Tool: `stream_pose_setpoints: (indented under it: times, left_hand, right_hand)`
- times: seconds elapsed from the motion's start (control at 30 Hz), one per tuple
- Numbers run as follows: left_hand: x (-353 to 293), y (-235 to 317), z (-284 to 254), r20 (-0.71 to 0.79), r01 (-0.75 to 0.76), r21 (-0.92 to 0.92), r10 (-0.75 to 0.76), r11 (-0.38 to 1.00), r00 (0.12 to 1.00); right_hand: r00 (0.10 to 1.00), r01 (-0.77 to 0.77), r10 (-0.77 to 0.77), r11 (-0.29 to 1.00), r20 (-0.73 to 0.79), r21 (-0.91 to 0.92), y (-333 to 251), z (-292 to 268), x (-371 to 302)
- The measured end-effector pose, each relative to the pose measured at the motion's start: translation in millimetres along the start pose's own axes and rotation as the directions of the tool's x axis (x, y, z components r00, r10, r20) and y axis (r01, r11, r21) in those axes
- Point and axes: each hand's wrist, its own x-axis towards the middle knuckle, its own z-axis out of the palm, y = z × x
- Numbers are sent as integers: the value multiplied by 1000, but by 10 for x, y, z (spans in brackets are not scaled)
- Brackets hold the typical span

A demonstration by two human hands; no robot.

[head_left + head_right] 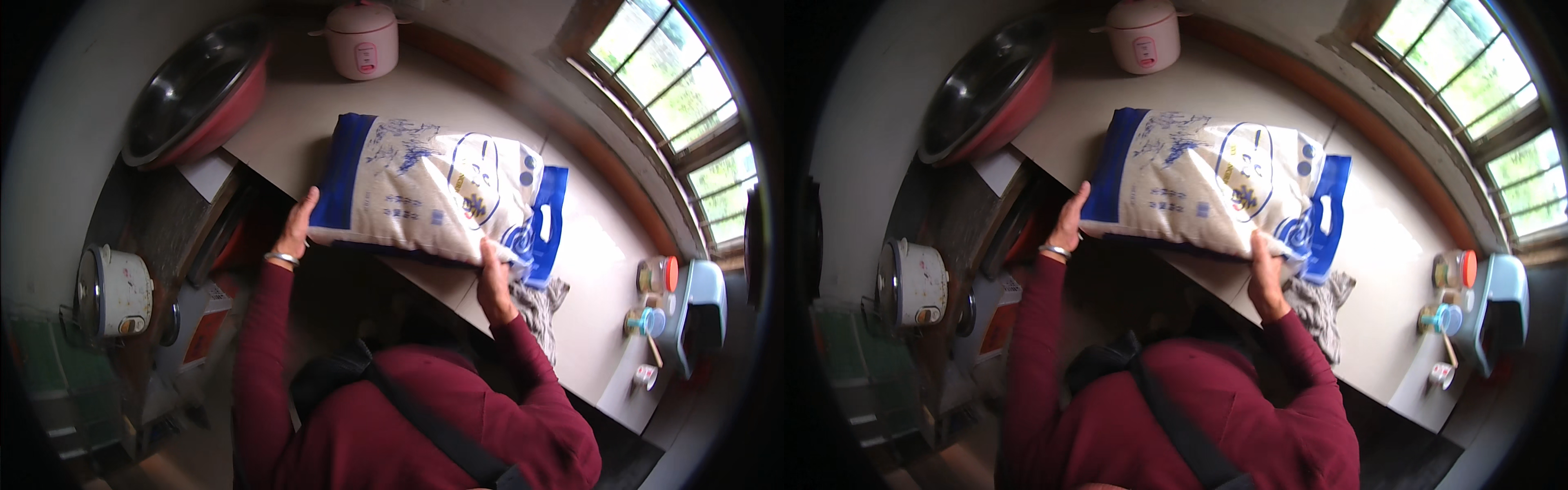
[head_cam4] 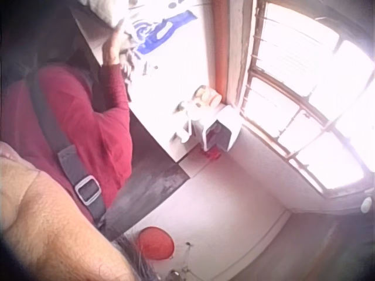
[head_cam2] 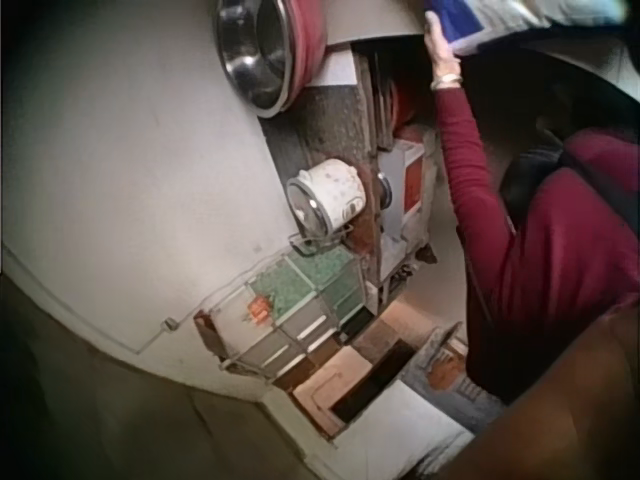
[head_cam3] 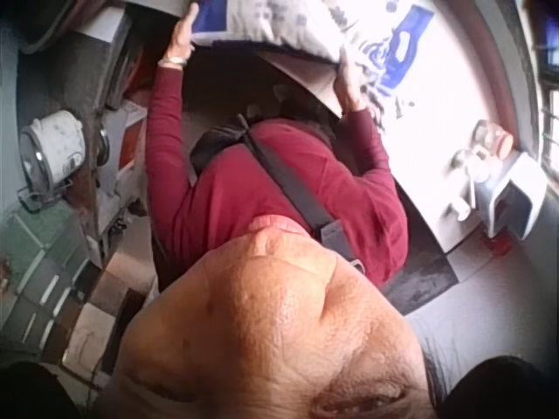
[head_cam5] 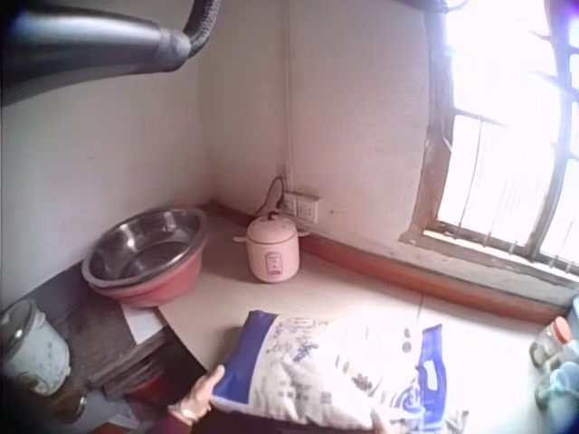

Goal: The person wipes a kitchen countertop with a cloth, moving various items like a cup rack, jars, and a large bag of rice to clean underneath them. They also wipe the top of a rice cooker and a metal basin before walking out of the room.

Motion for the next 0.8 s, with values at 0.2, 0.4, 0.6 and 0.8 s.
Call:
stream_pose_setpoints:
  times: [0.2, 0.4, 0.6, 0.8]
  left_hand:
    - [20, 114, -169, 64, 67, 101, -74, 993, 995]
    - [-188, 88, -120, -19, 88, 176, -86, 980, 996]
    - [-241, 253, -23, 111, 255, 89, -264, 963, 958]
    - [-102, 117, -110, 177, 330, -81, -313, 940, 933]
  right_hand:
    - [986, -78, 95, 989, 135, -126, 51, -10, -642]
    - [948, 3, 244, 638, 206, -770, -791, -233, -798]
    - [668, 321, -737, 409, -101, -854, -963, -1063, 494]
    - [998, 51, -26, 902, 66, -429, -888, -560, 1085]
